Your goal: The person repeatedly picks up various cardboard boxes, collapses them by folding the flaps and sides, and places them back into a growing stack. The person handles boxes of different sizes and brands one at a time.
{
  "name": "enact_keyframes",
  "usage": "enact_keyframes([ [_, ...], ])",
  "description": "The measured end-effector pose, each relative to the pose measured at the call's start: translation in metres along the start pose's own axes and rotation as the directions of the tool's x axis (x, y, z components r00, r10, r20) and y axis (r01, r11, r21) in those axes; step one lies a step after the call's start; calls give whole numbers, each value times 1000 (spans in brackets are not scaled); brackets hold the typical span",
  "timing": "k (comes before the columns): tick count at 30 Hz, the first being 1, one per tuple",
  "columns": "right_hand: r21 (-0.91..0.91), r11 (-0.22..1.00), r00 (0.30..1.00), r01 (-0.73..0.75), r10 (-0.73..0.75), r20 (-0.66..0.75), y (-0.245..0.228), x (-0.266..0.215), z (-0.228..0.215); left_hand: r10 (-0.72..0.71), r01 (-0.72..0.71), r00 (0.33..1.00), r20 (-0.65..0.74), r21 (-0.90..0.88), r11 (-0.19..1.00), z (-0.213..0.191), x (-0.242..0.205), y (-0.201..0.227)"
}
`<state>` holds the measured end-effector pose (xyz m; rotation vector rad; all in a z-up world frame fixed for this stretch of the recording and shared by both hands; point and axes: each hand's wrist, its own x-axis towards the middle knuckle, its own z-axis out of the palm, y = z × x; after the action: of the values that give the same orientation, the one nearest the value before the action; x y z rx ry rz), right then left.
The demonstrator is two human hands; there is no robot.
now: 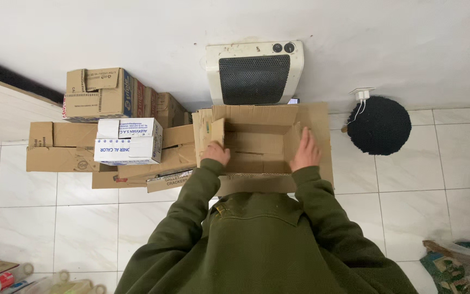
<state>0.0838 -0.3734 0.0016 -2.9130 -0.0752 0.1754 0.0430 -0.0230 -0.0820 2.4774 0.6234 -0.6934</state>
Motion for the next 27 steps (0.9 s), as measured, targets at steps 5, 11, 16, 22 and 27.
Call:
enact_keyframes([
  [5,-146,987,995,67,-76,-59,23,35,-10,66,-63,998,5,-188,980,-11,37,-72],
  [11,-131,890,900,436,-431,67,-12,95,-8,360,-372,927,-103,-357,857,-6,4,-114],
  [16,54,834,807,550,-546,225,0,88,-7,76,-117,992,-98,-541,833,-12,-8,-126],
  [22,118,697,526,708,-631,570,-1,15,-47,-26,78,996,83,-722,688,3,-14,-134],
  [27,-246,736,774,631,-580,252,45,45,44,356,-427,903,-240,-579,695,-30,-56,-84],
])
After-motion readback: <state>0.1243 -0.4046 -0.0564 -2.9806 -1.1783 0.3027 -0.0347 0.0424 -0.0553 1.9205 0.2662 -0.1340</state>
